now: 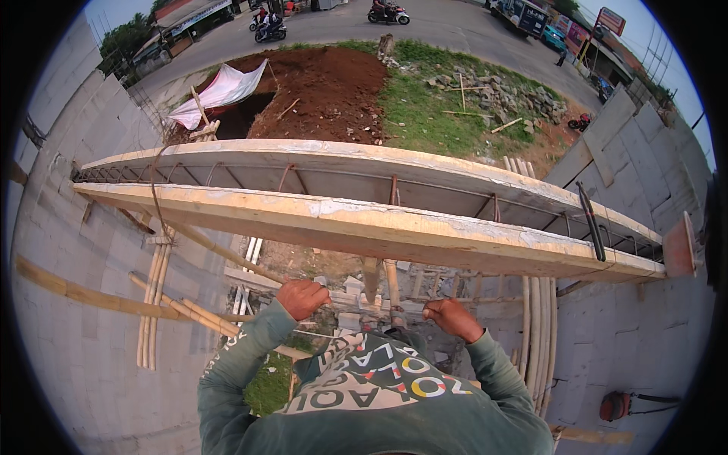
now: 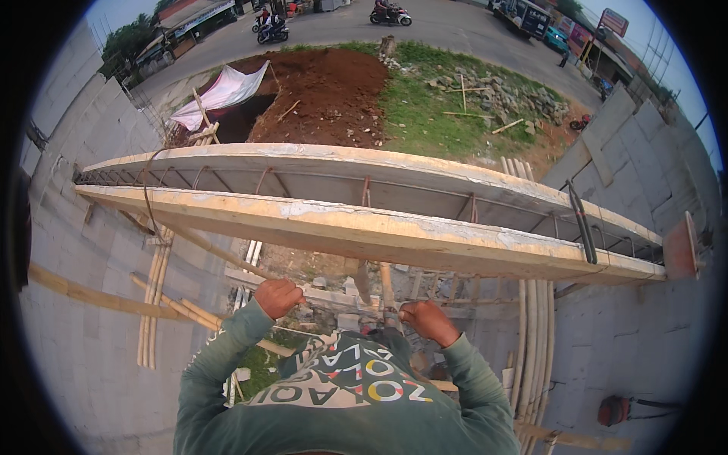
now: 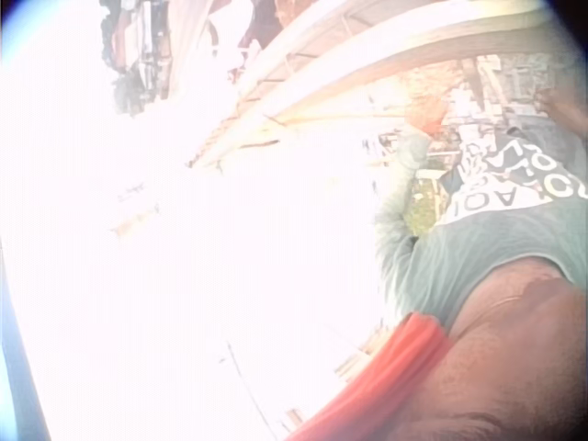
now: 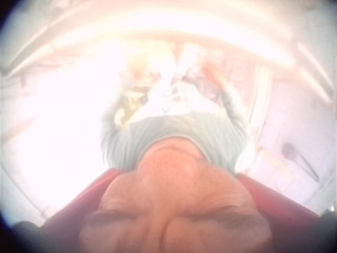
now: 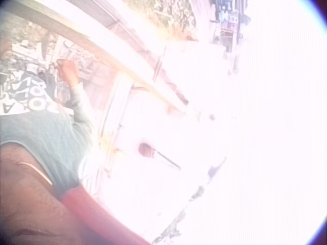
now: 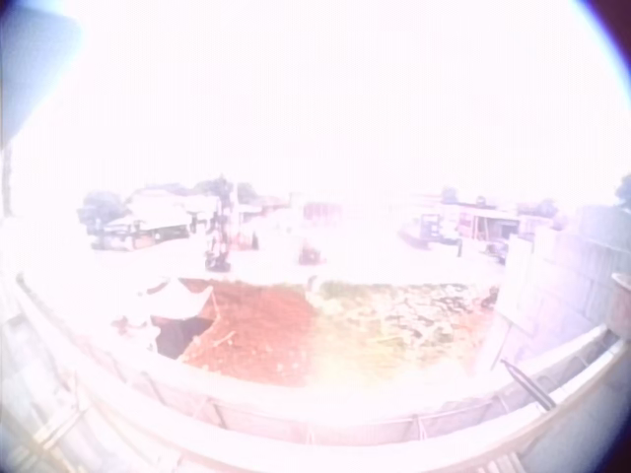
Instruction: The person works on a wooden formwork beam at a construction site, bending and tying metal rods to secure the structure. They use pliers to twist and tighten the rods around the wooden frame.
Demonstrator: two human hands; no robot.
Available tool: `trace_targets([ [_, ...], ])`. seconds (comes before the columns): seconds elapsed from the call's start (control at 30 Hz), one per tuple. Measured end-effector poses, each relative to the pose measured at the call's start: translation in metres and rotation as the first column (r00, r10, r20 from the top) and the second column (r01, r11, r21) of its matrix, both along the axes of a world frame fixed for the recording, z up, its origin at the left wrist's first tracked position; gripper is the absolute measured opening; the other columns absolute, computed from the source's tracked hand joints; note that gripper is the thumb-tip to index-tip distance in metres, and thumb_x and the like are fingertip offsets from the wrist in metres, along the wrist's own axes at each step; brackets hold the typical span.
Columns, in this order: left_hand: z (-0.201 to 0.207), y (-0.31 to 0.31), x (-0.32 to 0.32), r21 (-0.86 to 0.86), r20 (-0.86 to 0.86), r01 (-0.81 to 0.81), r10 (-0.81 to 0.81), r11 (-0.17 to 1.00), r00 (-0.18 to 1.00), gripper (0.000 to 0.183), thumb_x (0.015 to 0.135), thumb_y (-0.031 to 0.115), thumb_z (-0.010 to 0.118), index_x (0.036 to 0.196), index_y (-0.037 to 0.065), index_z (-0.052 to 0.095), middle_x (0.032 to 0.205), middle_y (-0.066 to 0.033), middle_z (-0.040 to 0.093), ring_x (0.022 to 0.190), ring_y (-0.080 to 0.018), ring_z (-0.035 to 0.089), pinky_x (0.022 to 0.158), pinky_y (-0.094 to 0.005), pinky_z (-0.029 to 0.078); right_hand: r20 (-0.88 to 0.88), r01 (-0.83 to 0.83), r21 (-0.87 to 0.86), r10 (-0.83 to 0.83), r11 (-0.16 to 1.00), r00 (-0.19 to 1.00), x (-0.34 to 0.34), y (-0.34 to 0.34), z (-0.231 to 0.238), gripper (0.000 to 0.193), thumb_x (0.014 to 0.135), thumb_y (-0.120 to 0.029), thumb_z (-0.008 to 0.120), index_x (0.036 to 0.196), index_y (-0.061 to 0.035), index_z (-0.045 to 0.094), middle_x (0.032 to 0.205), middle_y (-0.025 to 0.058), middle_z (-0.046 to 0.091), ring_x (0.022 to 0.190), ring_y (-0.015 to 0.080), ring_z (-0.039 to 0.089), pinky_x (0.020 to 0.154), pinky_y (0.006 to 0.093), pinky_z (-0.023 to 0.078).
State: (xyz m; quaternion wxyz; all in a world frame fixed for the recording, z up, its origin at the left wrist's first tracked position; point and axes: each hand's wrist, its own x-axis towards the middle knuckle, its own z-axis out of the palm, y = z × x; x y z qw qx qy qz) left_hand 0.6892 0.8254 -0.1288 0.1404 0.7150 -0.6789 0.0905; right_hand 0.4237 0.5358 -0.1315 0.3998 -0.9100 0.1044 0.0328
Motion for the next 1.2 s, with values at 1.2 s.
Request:
trace_targets([
  [1.2,0.043,-0.017,-0.008,-0.139,0.137,0.296,-0.277,0.945,0.951,0.035,0.08,0.034,0.071,0.064,0.014,0.048,0.06,-0.0011,0.042,0.054,-0.0214,0.05,0.051,-0.0367,0.042,-0.133,0.297,0.824,-0.345,0.483,0.929,-0.036,-0.028,0.0,0.031,0.103,-0.029,0.055,0.095,-0.0007,0.066,0.067,-0.003,0.052,0.061,0.0083,0.045,0.056,0.026,0.036],
])
